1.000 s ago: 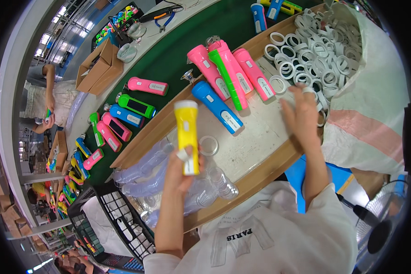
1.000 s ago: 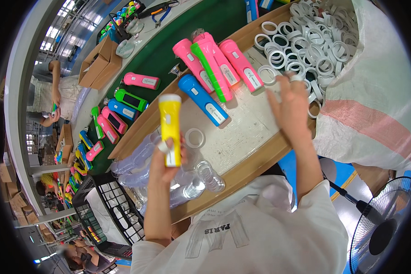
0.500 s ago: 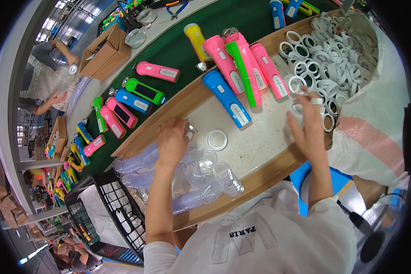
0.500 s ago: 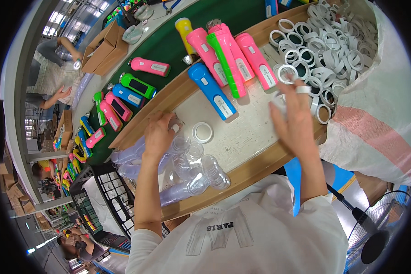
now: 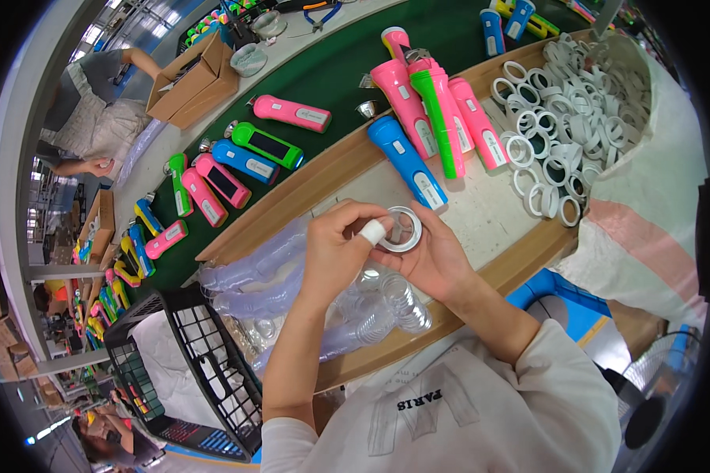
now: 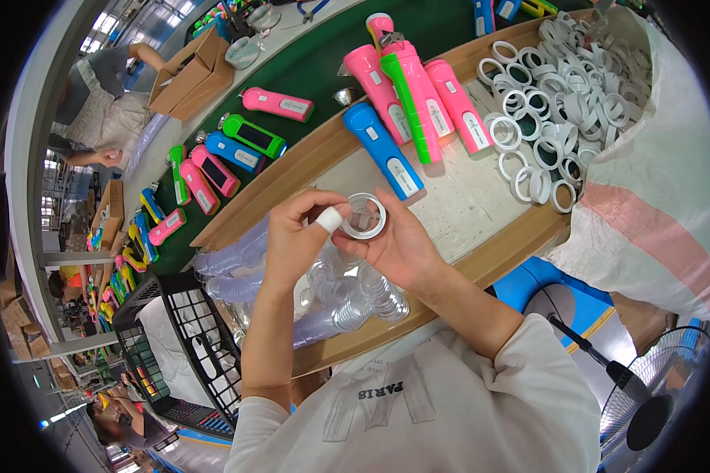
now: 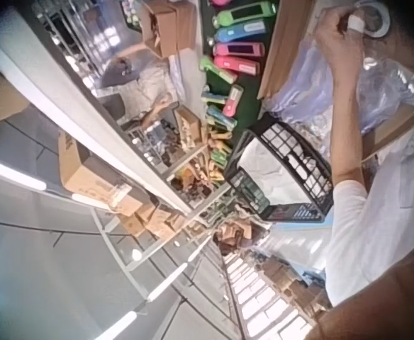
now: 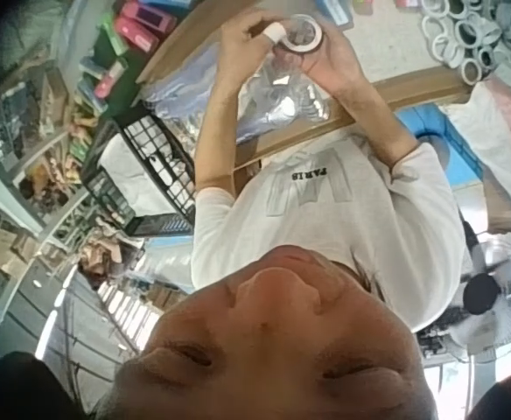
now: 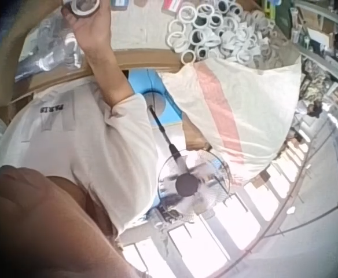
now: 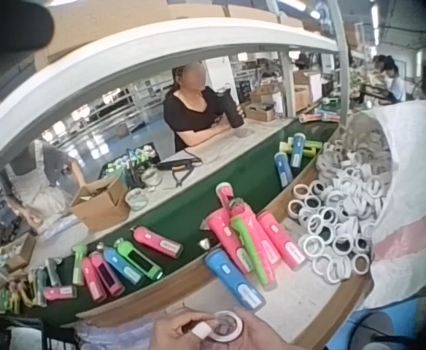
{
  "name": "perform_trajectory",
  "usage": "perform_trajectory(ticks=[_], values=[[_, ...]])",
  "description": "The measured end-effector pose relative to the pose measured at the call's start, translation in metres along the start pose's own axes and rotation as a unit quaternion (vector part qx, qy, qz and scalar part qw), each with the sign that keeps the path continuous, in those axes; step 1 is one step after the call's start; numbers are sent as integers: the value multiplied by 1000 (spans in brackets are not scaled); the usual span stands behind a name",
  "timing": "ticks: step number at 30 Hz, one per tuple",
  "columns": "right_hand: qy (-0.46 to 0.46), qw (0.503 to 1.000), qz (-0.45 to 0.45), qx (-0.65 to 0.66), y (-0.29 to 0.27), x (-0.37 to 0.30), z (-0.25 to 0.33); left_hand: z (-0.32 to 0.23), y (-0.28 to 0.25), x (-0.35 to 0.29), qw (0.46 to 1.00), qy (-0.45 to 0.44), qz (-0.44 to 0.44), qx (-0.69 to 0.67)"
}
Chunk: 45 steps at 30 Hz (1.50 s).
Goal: Assembling plastic flashlight components on a factory line.
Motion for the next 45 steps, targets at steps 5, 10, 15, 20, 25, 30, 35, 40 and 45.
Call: perform_trajectory(ticks=[5, 10, 15, 20, 25, 30, 35, 40, 45], values=[[-6, 1000, 10, -3, -4, 10, 9, 13, -23, 87, 961, 100, -186, 177], [6, 997, 73, 1, 2, 11, 2, 49, -53, 195, 814, -112, -193, 536], [-18, 996, 78, 31, 3, 11, 8, 45, -64, 202, 881, -49, -227, 412], [-64, 997, 19, 41, 5, 7, 19, -12, -66, 88, 991, -13, -88, 96], [-92, 995, -2, 39, 5, 9, 21, -44, -70, -33, 996, 8, 68, -63], [-93, 992, 9, 79, 9, 4, 22, -50, -59, -89, 971, -58, 111, -205], [-90, 990, 55, 91, 1, -1, 20, -42, -54, -96, 979, -108, 100, -143], [-84, 993, 27, 75, 2, -9, 23, -46, -57, -106, 986, 1, 87, 145], [-81, 995, 40, 39, -2, -7, 24, -66, -33, -119, 890, 128, 59, 434]])
Point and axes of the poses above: each hand's wrist, its own x-axis towards the middle knuckle, its own y-axis out of the palm, z = x × y, the point moved 2 cm from there along x, towards the middle knuckle, and after that the axes turned 14 degrees about -y, right-handed, at the moved point
